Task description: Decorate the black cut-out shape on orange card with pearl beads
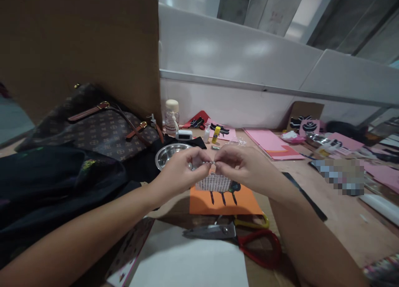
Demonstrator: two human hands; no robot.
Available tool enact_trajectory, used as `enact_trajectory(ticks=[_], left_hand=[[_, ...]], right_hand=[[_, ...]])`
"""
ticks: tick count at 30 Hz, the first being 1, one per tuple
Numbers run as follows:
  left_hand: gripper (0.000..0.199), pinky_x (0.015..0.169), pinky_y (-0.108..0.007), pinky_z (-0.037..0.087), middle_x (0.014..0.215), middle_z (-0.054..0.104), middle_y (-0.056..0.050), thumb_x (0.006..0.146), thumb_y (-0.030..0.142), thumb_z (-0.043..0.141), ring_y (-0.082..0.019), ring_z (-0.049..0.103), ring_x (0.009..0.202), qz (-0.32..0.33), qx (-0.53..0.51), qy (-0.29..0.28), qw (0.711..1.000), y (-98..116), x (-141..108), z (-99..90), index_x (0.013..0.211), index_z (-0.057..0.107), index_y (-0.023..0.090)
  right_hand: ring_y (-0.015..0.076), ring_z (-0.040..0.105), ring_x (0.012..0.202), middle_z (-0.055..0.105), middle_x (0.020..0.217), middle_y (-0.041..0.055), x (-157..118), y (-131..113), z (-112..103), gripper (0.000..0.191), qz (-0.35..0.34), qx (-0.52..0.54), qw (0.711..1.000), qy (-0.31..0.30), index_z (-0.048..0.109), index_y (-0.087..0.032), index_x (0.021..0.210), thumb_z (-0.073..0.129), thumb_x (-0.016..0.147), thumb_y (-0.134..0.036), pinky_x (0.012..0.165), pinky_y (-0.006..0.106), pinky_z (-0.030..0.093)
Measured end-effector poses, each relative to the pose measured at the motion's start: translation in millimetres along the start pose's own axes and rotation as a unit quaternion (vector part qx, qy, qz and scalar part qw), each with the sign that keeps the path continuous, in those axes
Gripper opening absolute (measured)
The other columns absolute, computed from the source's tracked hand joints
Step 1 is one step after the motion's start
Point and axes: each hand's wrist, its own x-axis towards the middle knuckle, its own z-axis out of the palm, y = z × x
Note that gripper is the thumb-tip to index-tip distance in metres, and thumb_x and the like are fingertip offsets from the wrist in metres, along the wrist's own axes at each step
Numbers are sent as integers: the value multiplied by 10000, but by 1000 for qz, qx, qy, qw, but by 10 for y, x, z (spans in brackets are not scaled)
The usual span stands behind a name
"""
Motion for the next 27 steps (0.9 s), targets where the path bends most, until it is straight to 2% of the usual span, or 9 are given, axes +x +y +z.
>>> enact_trajectory(ticks=[9,17,22,27], left_hand=[[59,690,-243,429,756,644,34,821,187,613,-117,576,730,13,1,15,1000,13,-3,27,763,625,181],[81,737,-247,480,856,699,16,886,263,633,-132,632,810,13,-19,-13,1000,1,4,9,884,679,196],[90,775,-235,504,905,733,6,877,227,667,-129,662,849,28,-17,-7,999,24,18,-18,943,723,203],[78,780,-233,501,910,732,13,877,214,666,-124,659,850,38,-8,-7,999,9,4,-18,944,705,201]], right_hand=[[97,542,611,631,730,-35,-8,13,24,81,6,15,1000,-3,682,-207,856,610,857,-170,552,226,403],[116,571,625,650,741,-19,-9,50,25,60,4,28,1000,-4,669,-206,854,610,870,-204,541,243,414],[143,620,650,670,730,1,-10,97,24,112,30,44,999,2,679,-209,826,628,895,-280,561,263,447],[152,652,678,699,763,4,-6,125,21,134,27,57,998,0,696,-223,874,609,916,-316,581,272,477]])
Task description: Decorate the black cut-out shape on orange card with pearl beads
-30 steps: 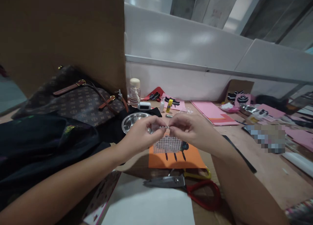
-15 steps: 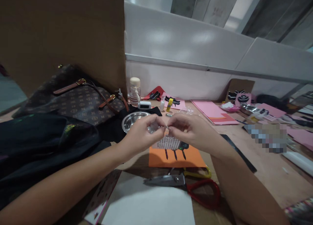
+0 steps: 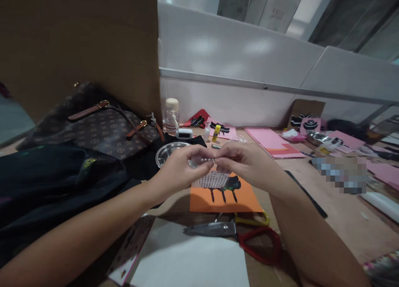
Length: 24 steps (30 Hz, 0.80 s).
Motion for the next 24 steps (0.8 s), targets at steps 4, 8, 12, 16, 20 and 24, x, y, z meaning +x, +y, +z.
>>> enact_trajectory(ticks=[4,8,12,16,20,24], left_hand=[[41,747,-233,496,868,723,17,872,215,663,-122,650,809,2,15,9,1000,2,-3,11,892,691,194],[41,733,-241,504,853,721,10,863,194,650,-130,654,794,2,19,12,1000,14,0,16,881,686,188],[50,749,-254,510,863,723,4,863,201,651,-141,657,806,-1,27,12,1000,18,3,14,889,692,191],[67,771,-275,510,880,726,-8,858,204,647,-154,657,821,-5,34,10,999,36,8,8,898,699,187],[81,769,-274,492,887,720,-11,869,196,622,-155,654,834,0,43,9,999,44,3,8,889,700,184],[50,751,-266,481,860,707,-4,862,205,638,-150,644,815,8,48,15,999,28,-1,18,867,682,182]], right_hand=[[153,665,696,713,782,6,-3,-18,-8,117,0,1,1000,-6,695,-224,890,591,913,-272,592,269,492],[158,670,700,720,783,13,-9,-36,-10,113,-2,-7,1000,-11,689,-216,907,588,912,-266,618,278,511],[156,663,670,715,771,15,-16,-35,-5,101,-2,-3,1000,-11,680,-208,899,597,900,-265,606,280,513],[163,669,692,719,786,21,-14,-33,-4,95,-3,-11,1000,-1,682,-207,889,595,885,-244,606,280,513],[171,673,719,714,785,22,-14,-30,-6,108,-1,-17,1000,4,688,-207,910,593,887,-251,632,289,516],[155,647,692,703,795,16,-12,-40,-1,113,-6,-12,1000,-2,692,-207,902,596,903,-266,601,275,488]])
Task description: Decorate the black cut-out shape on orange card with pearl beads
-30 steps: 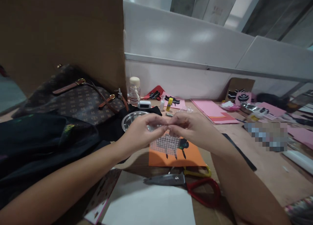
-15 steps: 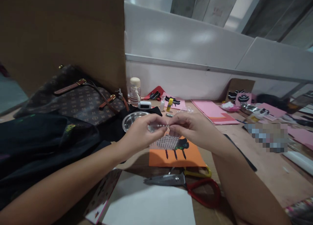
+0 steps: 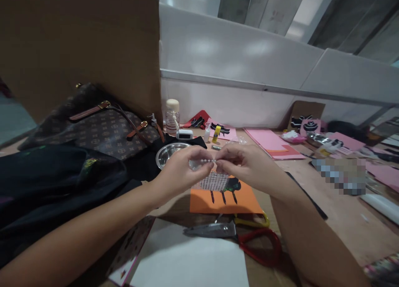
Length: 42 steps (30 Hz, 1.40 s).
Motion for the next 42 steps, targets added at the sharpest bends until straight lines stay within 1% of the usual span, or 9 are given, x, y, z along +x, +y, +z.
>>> enact_trajectory(ticks=[6,10,14,20,23,25,31,35,42], left_hand=[[33,692,-244,469,781,683,16,817,154,623,-130,615,733,-5,-2,9,1000,23,-2,4,805,642,178],[24,656,-237,461,744,670,20,791,157,616,-125,600,690,-12,-2,11,1000,51,-8,-2,780,625,176],[27,659,-239,462,747,666,17,786,158,606,-129,600,701,-12,-1,14,1000,50,-13,1,781,623,178],[35,694,-250,473,792,683,13,817,174,613,-138,620,745,-10,-2,3,1000,16,-11,1,828,645,184],[99,765,-266,493,915,718,-4,872,204,599,-150,650,850,-12,-18,-16,1000,-2,3,-36,931,677,195],[138,780,-277,505,955,723,-19,893,210,578,-158,659,875,-17,-32,-26,999,-12,17,-75,989,676,190],[96,735,-263,494,852,711,-9,874,210,599,-146,647,787,-7,-7,7,1000,-6,50,-160,915,679,177],[72,714,-251,478,808,694,7,865,191,598,-134,631,752,8,17,10,1000,-1,51,-160,867,669,180],[91,710,-249,465,794,680,15,855,159,578,-127,617,737,7,34,18,999,-5,54,-147,862,666,181]], right_hand=[[124,601,635,670,718,-14,3,-76,4,89,0,-33,999,-4,707,-211,838,627,879,-210,563,242,430],[117,603,626,672,713,-24,-7,-103,5,99,-1,-30,1000,-6,711,-216,836,623,875,-195,560,232,428],[116,604,625,675,715,-22,-8,-102,14,104,-5,-28,1000,-11,707,-214,836,616,885,-204,564,234,427],[118,610,625,680,729,-16,-9,-65,-1,91,-6,-23,1000,-3,703,-211,845,620,883,-210,560,240,440],[139,653,669,704,764,-4,-9,-27,-45,90,2,20,1000,-1,691,-215,877,609,898,-245,580,256,476],[144,668,669,708,750,-5,-9,-12,-82,92,15,48,999,0,679,-217,876,602,905,-257,578,261,490],[146,672,662,712,738,-5,-21,-17,-122,72,24,47,999,7,682,-222,857,620,884,-246,586,264,514],[148,670,664,712,740,-2,-26,-12,-93,78,23,50,998,6,680,-223,864,612,890,-251,585,267,516],[152,673,680,711,753,-4,-19,-19,-85,81,22,45,999,3,684,-225,880,609,895,-250,594,274,518]])
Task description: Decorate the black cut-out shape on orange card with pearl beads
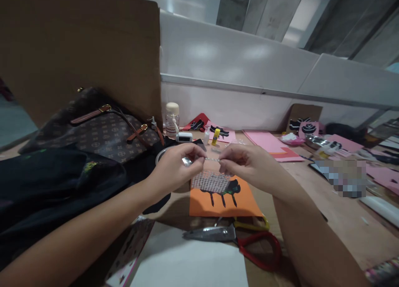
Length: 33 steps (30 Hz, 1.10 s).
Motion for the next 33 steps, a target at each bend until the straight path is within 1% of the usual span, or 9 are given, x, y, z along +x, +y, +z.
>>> enact_trajectory(ticks=[4,7,16,21,26,29,33], left_hand=[[68,719,-254,466,810,673,7,867,179,587,-135,615,763,14,3,-10,1000,5,-9,2,872,655,178],[54,691,-244,454,786,659,13,871,184,598,-128,600,735,13,5,-9,1000,-3,-17,17,852,647,175],[67,692,-230,450,773,658,28,826,115,612,-117,600,727,0,-2,-1,1000,8,-12,36,828,651,169],[66,692,-235,465,795,675,19,861,156,596,-123,613,738,3,-13,-5,1000,-12,-8,39,870,660,169],[84,714,-246,479,843,699,8,872,181,610,-135,636,780,3,-12,-14,1000,-17,-15,27,925,675,177],[74,740,-256,482,867,711,-3,874,193,620,-143,649,807,4,-7,-16,1000,-5,-23,28,911,680,173],[60,732,-245,481,843,708,7,870,176,619,-131,644,784,6,-13,-15,1000,2,-29,49,885,676,174]], right_hand=[[153,672,671,713,748,-2,-1,-14,-5,83,0,-2,1000,-2,682,-223,867,608,894,-249,595,280,518],[155,670,679,711,760,3,-10,-14,-6,86,1,-4,1000,-5,682,-223,878,602,899,-248,606,286,517],[155,664,691,702,768,2,5,10,22,92,-11,-10,1000,-4,669,-218,855,606,904,-264,610,282,510],[144,661,677,703,758,-13,3,4,23,73,-5,-2,1000,-3,672,-227,859,614,899,-243,598,271,502],[138,649,645,699,728,-17,-5,15,8,83,-5,-8,1000,1,680,-229,872,616,905,-269,572,265,490],[140,658,653,711,745,-10,-7,18,8,84,-10,-15,1000,-1,682,-220,870,618,902,-265,577,266,492],[137,658,638,703,731,-14,7,24,29,96,-16,-14,1000,-4,683,-220,870,607,907,-265,570,265,488]])
